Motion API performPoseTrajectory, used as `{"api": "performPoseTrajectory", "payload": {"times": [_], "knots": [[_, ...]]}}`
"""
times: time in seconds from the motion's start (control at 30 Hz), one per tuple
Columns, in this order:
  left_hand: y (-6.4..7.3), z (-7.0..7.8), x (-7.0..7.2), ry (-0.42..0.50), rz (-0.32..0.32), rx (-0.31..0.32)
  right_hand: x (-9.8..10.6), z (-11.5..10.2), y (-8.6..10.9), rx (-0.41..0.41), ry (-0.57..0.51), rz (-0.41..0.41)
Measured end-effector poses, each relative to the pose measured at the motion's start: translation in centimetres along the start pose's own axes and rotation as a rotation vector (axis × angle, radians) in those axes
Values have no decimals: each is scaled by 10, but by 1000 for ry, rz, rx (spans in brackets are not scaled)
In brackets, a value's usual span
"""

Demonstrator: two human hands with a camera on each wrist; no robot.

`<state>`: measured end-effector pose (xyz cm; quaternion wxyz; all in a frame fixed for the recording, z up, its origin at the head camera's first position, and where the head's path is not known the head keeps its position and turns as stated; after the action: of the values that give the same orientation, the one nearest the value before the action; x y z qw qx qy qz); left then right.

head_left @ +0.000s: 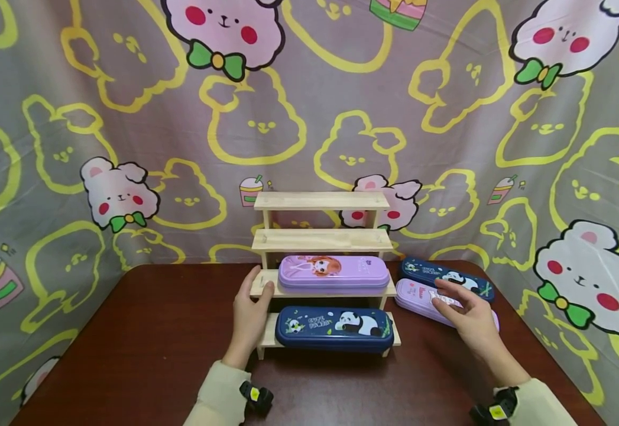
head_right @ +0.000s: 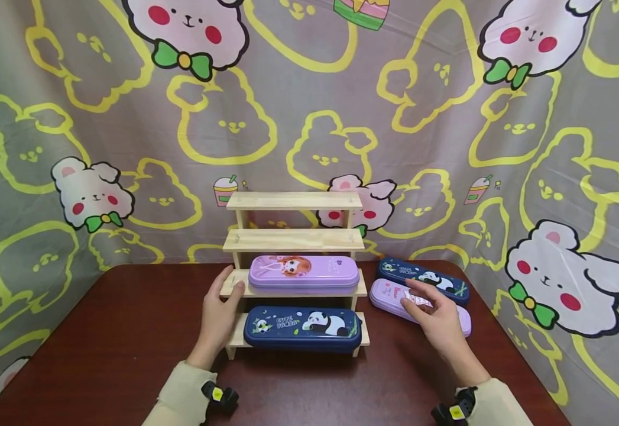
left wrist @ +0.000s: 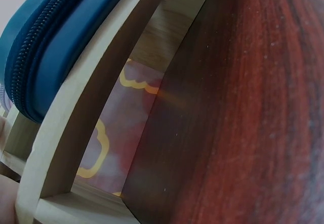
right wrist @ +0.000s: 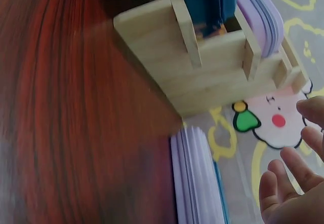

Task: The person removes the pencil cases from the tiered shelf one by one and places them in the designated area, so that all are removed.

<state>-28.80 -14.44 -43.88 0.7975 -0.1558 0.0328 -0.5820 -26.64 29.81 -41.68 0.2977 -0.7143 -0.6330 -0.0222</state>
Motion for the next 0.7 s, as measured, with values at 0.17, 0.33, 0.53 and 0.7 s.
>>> {"api": "performPoseTrajectory", "payload": {"times": [0.17, 0.33, 0.53, 0.7], "knots": [[-1, -1, 0, -6, 3, -10, -14, -11, -4, 43, -50, -29], [-2, -1, 0, -11, 4, -9, -24, -20, -10, 63, -94, -56], [-2, -2, -1, 1, 1, 3, -37, -31, -16, 111, -39, -110], [0, -1, -1, 30, 2, -2, -48, -41, -18, 142, -39, -156]]}}
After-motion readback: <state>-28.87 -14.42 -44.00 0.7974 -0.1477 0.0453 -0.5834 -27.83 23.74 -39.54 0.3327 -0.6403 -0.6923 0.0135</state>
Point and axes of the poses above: each hand's wrist, its own y-axis away from the middle knuckle, its own x-axis out of the back of the hand, z = x × y, the point moved 5 cm from there along -y, towards the middle knuckle, and after that the axes turned 3 degrees about x, right-handed, at the moved point
